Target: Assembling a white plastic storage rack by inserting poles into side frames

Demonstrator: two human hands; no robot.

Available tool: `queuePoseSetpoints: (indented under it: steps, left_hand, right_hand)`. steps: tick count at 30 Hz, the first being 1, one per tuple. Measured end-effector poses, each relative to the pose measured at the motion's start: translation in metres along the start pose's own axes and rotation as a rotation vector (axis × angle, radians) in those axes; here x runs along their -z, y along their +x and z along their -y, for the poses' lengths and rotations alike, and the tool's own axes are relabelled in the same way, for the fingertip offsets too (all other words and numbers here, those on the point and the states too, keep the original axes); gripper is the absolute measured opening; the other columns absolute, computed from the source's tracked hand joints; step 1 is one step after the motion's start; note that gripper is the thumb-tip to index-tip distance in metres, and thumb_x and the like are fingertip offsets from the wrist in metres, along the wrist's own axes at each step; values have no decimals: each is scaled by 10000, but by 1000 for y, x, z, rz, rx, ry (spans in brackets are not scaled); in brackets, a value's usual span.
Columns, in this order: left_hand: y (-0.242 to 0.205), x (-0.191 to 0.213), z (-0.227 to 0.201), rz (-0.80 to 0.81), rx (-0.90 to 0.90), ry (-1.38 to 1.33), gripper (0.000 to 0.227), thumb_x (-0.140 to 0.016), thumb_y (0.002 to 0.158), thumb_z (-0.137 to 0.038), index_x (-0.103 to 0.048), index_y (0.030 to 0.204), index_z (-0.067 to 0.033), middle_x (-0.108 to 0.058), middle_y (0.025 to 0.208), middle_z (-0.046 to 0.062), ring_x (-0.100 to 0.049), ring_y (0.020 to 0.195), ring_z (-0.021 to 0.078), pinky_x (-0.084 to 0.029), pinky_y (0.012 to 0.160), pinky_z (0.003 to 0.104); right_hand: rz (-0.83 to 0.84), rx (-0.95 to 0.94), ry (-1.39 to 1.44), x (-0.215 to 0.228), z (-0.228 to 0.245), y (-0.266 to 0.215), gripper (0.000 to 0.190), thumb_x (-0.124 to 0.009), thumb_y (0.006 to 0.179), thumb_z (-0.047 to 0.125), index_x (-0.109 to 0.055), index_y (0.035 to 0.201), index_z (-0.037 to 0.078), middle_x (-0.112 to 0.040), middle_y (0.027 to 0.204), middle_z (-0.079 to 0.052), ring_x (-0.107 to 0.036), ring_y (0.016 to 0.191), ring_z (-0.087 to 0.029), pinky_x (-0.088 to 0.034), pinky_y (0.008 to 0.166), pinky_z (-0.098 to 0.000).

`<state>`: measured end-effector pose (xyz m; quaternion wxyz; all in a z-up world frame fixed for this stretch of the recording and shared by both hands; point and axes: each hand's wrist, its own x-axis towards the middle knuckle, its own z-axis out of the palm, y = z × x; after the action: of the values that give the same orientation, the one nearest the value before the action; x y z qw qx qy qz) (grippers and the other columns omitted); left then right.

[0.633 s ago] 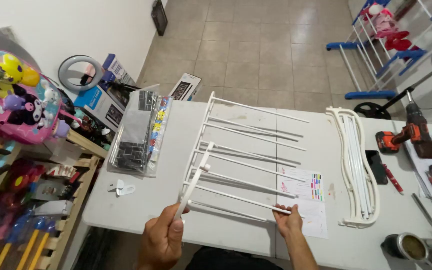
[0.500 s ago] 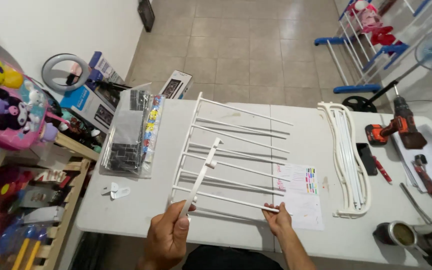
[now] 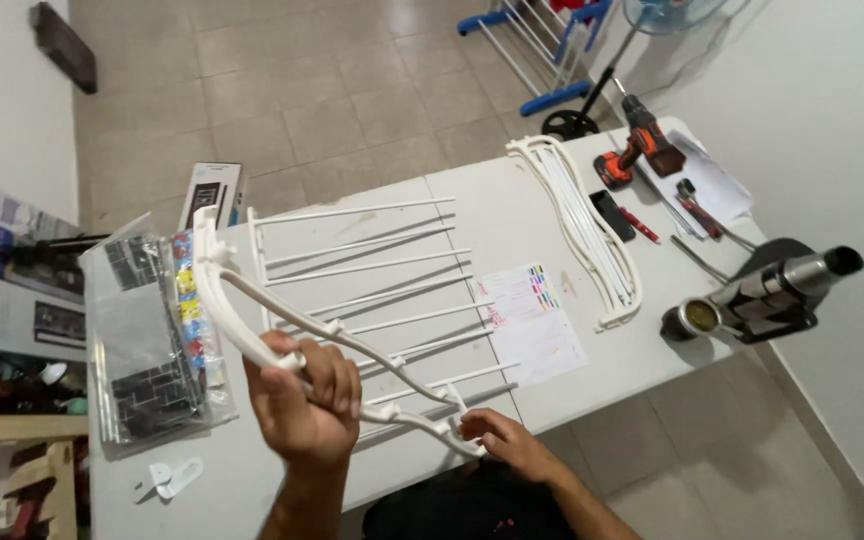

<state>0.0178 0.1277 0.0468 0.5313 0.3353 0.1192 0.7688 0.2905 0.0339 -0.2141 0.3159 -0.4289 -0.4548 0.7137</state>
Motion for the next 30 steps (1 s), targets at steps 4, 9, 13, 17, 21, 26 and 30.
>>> queuePoseSetpoints:
  steps: [4, 9, 13, 17, 21, 26, 30]
  left_hand:
    - [26, -6, 41, -75, -37, -48, 202, -576, 1084, -365, -568, 1136, -169, -329, 636, -6, -320, 457, 104, -304, 379, 227]
    - [54, -10, 78, -236, 45, -27, 226, -590, 1035, -440, -529, 1100, -233, -355, 702, -18, -375, 566, 98, -346, 481, 233]
    - [44, -21, 95, 175, 292, 347, 725, -571, 1012, -354, -201, 1577, -89, -519, 1249, 137, -559, 1138, 271, -532, 972, 405]
    - [-4, -36, 99, 556, 330, 726, 449, -540, 998, -335, -562, 1338, -42, -609, 1313, 179, -630, 1177, 280, -596, 993, 406]
    - [-52, -12, 113, 649, 494, 727, 257, -629, 953, -204, -702, 1149, -53, -748, 1064, 81, -706, 953, 204, -562, 881, 330]
    - [-109, 50, 141, 545, 1051, 1203, 377, -635, 904, -372, -716, 1245, -232, -817, 1134, -34, -779, 1053, 89, -584, 917, 266]
    - [-137, 88, 160, 362, 1196, 1359, 464, -684, 829, -484, -741, 1259, -322, -847, 1135, -117, -787, 1083, 25, -576, 952, 223]
  right_hand:
    - [-248, 75, -494, 2, 34, -39, 707, -689, 825, 610, -625, 1325, 114, -711, 1269, -47, -673, 1142, -181, -516, 973, -350]
    - [-885, 261, -690, 11, 20, -66, 160, -656, 843, 49, -784, 917, 110, -781, 1011, -26, -727, 930, -194, -542, 859, -316]
    - [-1274, 143, -623, 38, 32, -86, 259, -673, 939, 356, -727, 1069, 138, -691, 1056, -21, -619, 959, -190, -491, 835, -349]
    - [-1319, 157, -768, 88, 63, -78, 357, -624, 966, 453, -719, 1063, 122, -650, 946, -19, -571, 847, -212, -446, 774, -386]
    - [-1302, 25, -647, 168, 87, -42, 358, -625, 974, 362, -699, 1186, 82, -686, 1102, -73, -615, 1044, -259, -467, 891, -398]
    - [-1286, -97, -501, 309, 63, 14, 609, -589, 929, 449, -639, 1358, 20, -665, 1346, -190, -595, 1270, -346, -430, 1067, -419]
    - [-1232, -289, -366, 394, 43, 60, 572, -600, 971, 415, -603, 1414, 53, -634, 1392, -184, -575, 1282, -374, -431, 1063, -429]
